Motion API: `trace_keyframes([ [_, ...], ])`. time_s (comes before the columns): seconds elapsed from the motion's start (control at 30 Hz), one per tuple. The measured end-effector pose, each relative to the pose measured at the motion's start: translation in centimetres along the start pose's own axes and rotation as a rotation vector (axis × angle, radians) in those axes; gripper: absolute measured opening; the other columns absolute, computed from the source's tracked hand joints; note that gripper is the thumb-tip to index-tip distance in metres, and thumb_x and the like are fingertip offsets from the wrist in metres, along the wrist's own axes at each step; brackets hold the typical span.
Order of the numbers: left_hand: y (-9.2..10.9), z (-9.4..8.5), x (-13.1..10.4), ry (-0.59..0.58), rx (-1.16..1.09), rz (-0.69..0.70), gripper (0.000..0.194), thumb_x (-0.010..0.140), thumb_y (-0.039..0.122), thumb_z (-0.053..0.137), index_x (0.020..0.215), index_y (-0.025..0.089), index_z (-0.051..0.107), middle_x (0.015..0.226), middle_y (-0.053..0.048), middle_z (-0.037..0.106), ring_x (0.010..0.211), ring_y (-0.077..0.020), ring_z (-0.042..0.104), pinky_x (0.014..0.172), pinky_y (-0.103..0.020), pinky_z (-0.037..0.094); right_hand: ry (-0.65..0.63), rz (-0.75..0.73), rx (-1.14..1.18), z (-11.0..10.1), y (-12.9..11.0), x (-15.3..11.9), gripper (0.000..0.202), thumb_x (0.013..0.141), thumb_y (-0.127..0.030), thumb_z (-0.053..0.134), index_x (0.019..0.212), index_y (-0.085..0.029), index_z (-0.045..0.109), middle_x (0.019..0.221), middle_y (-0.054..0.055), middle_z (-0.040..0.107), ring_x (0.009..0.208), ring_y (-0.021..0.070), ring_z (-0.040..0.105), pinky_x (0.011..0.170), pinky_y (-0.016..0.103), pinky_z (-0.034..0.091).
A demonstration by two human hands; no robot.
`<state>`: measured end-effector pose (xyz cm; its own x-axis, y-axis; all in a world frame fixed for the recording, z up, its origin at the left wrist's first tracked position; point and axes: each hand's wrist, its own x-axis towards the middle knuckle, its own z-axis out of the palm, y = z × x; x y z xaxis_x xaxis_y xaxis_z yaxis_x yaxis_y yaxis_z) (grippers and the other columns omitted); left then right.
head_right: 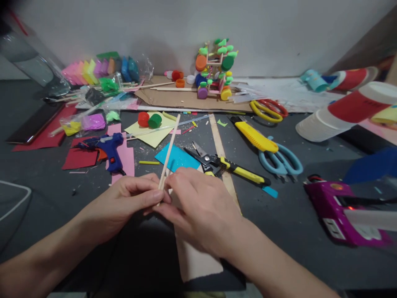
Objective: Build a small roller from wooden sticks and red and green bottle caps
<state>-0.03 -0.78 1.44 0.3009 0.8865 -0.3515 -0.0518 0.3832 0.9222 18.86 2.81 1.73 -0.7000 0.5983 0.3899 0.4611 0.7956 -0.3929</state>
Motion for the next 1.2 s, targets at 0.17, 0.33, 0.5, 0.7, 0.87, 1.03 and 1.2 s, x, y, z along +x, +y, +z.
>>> trace_keyframes([
  [0.17, 0.1, 0.1, -0.3, 0.013, 0.066, 0.047, 0.021, 0.086, 0.033, 0.069, 0.075, 0.02, 0.081, 0.071, 0.002, 0.051, 0.065, -0.0114, 0.042, 0.063, -0.027, 0.031, 0.012, 0.175, 0.077, -2.6, 1.0, 0.1, 0.031, 0.094, -0.051, 0.063, 0.093, -0.021, 0.06, 0.077, 0.001, 0.064, 0.063, 0.0147, 0.058, 0.057, 0.027, 0.043],
  [0.33, 0.7, -0.1, -0.5, 0.027, 0.113, 0.055, 0.021, 0.087, 0.036, 0.069, 0.079, 0.022, 0.082, 0.072, 0.001, 0.051, 0.063, -0.0109, 0.042, 0.063, -0.027, 0.033, -0.137, 0.369, -0.463, -4.8, 4.5, -2.4, 0.045, 0.095, -0.054, 0.056, 0.115, -0.015, 0.061, 0.107, 0.019, 0.07, 0.095, 0.0381, 0.067, 0.075, 0.047, 0.05],
  [0.5, 1.0, -0.1, -0.8, 0.067, 0.148, 0.135, 0.02, 0.088, 0.033, 0.068, 0.077, 0.023, 0.082, 0.075, 0.0, 0.056, 0.068, -0.0117, 0.046, 0.069, -0.026, 0.04, -0.36, 0.349, -0.504, -5.1, 7.0, -5.2, 0.054, 0.083, -0.06, 0.068, 0.11, -0.013, 0.065, 0.103, 0.018, 0.071, 0.091, 0.0351, 0.069, 0.075, 0.046, 0.055],
  [0.7, 1.5, 0.1, -1.2, 0.062, 0.063, 0.107, 0.022, 0.089, 0.034, 0.068, 0.077, 0.019, 0.08, 0.087, -0.004, 0.067, 0.077, -0.0141, 0.06, 0.064, -0.023, 0.048, -0.364, 0.322, -0.572, -4.1, 5.9, -5.3, 0.064, 0.082, -0.04, 0.062, 0.134, -0.004, 0.054, 0.122, 0.024, 0.065, 0.108, 0.0375, 0.063, 0.089, 0.049, 0.053],
  [0.87, 1.7, 0.2, -1.4, 0.013, -0.11, -0.026, 0.02, 0.089, 0.032, 0.069, 0.079, 0.017, 0.078, 0.077, -0.004, 0.077, 0.069, -0.0124, 0.07, 0.064, -0.02, 0.051, -0.333, 0.348, -0.626, -3.2, 5.5, -4.7, 0.061, 0.079, -0.026, 0.054, 0.132, 0.004, 0.054, 0.112, 0.026, 0.065, 0.102, 0.0391, 0.061, 0.09, 0.051, 0.051],
  [1.03, 1.8, 0.0, -1.4, -0.039, -0.206, -0.036, 0.02, 0.087, 0.032, 0.074, 0.075, 0.016, 0.078, 0.07, -0.002, 0.078, 0.063, -0.0097, 0.071, 0.061, -0.016, 0.053, -0.332, 0.37, -0.609, -3.3, 5.9, -4.6, 0.059, 0.081, -0.027, 0.054, 0.131, 0.005, 0.054, 0.105, 0.023, 0.064, 0.097, 0.0387, 0.062, 0.088, 0.052, 0.052],
  [1.2, 1.9, -0.2, -1.5, -0.081, -0.318, -0.091, 0.022, 0.081, 0.036, 0.08, 0.075, 0.015, 0.078, 0.067, -0.002, 0.078, 0.057, -0.0098, 0.072, 0.055, -0.015, 0.054, -0.334, 0.391, -0.524, -3.8, 6.4, -4.3, 0.043, 0.08, -0.025, 0.053, 0.117, -0.004, 0.062, 0.1, 0.021, 0.067, 0.096, 0.0392, 0.066, 0.081, 0.049, 0.055],
])
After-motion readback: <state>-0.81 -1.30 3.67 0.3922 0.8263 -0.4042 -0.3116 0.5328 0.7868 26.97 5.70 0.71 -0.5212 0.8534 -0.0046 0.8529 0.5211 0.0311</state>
